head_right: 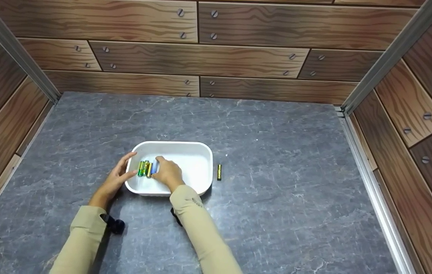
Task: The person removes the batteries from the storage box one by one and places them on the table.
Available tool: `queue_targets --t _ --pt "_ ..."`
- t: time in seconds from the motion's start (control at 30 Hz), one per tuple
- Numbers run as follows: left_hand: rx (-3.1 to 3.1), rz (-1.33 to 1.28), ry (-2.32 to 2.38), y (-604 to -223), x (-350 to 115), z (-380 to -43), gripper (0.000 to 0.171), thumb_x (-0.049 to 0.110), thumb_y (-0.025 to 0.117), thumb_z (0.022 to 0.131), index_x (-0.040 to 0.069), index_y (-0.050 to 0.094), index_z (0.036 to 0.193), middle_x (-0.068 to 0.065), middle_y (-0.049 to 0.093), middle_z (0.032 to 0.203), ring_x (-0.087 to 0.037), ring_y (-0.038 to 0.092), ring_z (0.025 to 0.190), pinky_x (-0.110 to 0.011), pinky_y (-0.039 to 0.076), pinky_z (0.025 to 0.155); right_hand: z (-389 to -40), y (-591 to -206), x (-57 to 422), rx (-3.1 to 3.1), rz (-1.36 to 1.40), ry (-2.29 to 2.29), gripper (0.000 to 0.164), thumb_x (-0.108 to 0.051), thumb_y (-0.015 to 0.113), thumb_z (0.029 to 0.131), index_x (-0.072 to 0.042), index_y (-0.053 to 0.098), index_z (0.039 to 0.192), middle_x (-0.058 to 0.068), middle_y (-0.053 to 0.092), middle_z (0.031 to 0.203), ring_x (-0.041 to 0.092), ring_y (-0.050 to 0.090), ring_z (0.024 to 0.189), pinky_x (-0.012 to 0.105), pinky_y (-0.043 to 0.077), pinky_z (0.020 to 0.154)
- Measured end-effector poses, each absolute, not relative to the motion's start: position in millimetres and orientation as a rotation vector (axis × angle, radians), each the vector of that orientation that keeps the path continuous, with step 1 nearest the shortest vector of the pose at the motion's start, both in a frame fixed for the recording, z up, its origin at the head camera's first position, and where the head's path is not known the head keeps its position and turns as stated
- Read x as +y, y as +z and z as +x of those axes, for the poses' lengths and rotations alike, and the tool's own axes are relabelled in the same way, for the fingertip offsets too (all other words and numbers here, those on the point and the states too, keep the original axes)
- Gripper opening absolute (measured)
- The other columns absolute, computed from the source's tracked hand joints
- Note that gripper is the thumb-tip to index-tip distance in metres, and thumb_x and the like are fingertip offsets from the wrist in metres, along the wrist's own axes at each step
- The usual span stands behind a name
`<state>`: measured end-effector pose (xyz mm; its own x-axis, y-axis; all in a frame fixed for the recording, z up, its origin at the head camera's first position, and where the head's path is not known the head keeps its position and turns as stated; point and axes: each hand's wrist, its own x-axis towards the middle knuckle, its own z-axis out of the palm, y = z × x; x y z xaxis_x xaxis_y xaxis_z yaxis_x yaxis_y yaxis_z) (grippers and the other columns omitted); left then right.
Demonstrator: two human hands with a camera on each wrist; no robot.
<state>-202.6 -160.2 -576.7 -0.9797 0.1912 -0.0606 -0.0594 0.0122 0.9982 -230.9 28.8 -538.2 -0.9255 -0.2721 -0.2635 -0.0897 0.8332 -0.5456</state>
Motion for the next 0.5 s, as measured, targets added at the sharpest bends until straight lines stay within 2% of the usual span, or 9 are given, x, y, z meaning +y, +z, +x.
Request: queue_targets --t 0.17,0.4,0.5 --pt "2.099 0.129 2.088 -576.6 -158.5 -203.6 0.065 0.004 0.060 0.091 0.012 0.033 0.149 -0.018 0.035 0.155 -0.034 0.032 0.145 -0.043 0.031 0.115 -231.4 -536.6 31.7 2.667 -0.279 -0.765 0.058 -0.026 0.076 0.082 -0.015 0.052 0.134 0.019 0.066 0.124 0.035 0.063 0.110 0.046 0.050 0.094" --pt "2.096 0.132 2.095 -577.0 -159.0 -203.9 0.065 0.004 0.061 0.091 0.012 0.033 0.149 -0.019 0.037 0.154 -0.033 0.036 0.143 -0.022 0.039 0.102 -231.2 -531.7 33.3 2.666 -0.312 -0.781 0.059 -0.025 0.077 0.081 -0.013 0.053 0.133 0.018 0.066 0.125 0.034 0.063 0.112 0.046 0.050 0.094" --pt "2.092 0.134 2.099 -576.8 -160.3 -203.6 0.065 0.003 0.060 0.091 0.010 0.033 0.149 -0.021 0.038 0.153 -0.034 0.038 0.141 -0.018 0.041 0.098 -230.4 -528.2 33.0 2.664 -0.327 -0.802 0.058 -0.025 0.078 0.081 -0.013 0.053 0.132 0.018 0.066 0.125 0.034 0.063 0.113 0.046 0.050 0.094"
